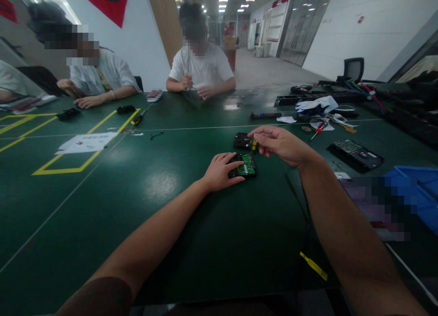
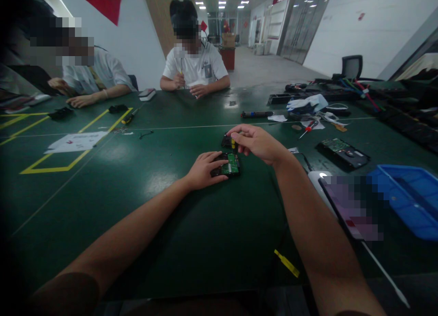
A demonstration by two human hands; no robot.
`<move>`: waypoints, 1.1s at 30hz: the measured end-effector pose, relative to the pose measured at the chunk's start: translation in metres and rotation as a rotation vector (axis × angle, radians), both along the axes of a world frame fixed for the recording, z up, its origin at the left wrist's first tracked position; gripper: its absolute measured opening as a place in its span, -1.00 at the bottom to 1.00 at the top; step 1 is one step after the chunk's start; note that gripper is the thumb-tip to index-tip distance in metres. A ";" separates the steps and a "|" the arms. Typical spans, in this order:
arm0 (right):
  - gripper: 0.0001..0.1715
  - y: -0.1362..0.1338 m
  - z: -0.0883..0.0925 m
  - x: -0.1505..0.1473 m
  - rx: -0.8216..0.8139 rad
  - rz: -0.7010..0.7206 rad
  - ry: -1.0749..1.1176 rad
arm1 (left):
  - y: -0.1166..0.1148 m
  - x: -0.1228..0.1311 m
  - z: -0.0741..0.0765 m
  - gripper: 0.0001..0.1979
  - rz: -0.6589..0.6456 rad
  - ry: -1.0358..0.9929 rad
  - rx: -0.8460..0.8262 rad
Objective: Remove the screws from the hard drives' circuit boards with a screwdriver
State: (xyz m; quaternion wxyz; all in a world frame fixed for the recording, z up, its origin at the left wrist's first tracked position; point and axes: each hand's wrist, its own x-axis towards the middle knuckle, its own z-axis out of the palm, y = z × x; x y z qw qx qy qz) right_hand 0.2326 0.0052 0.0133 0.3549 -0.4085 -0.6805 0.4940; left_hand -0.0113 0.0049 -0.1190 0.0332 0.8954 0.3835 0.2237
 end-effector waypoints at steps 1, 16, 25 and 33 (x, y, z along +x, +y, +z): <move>-0.76 0.001 0.000 0.001 0.029 -0.027 -0.022 | 0.000 0.000 0.000 -0.36 -0.001 0.000 -0.002; -0.81 -0.001 0.001 -0.006 -0.079 -0.065 -0.005 | 0.000 0.000 0.000 -0.37 0.005 0.003 -0.004; -0.75 -0.004 0.003 -0.007 -0.159 -0.008 0.070 | -0.002 0.001 0.003 -0.37 0.003 0.006 0.000; -0.81 -0.005 0.004 -0.010 -0.255 0.045 0.218 | -0.003 0.001 0.003 -0.37 0.011 0.005 -0.014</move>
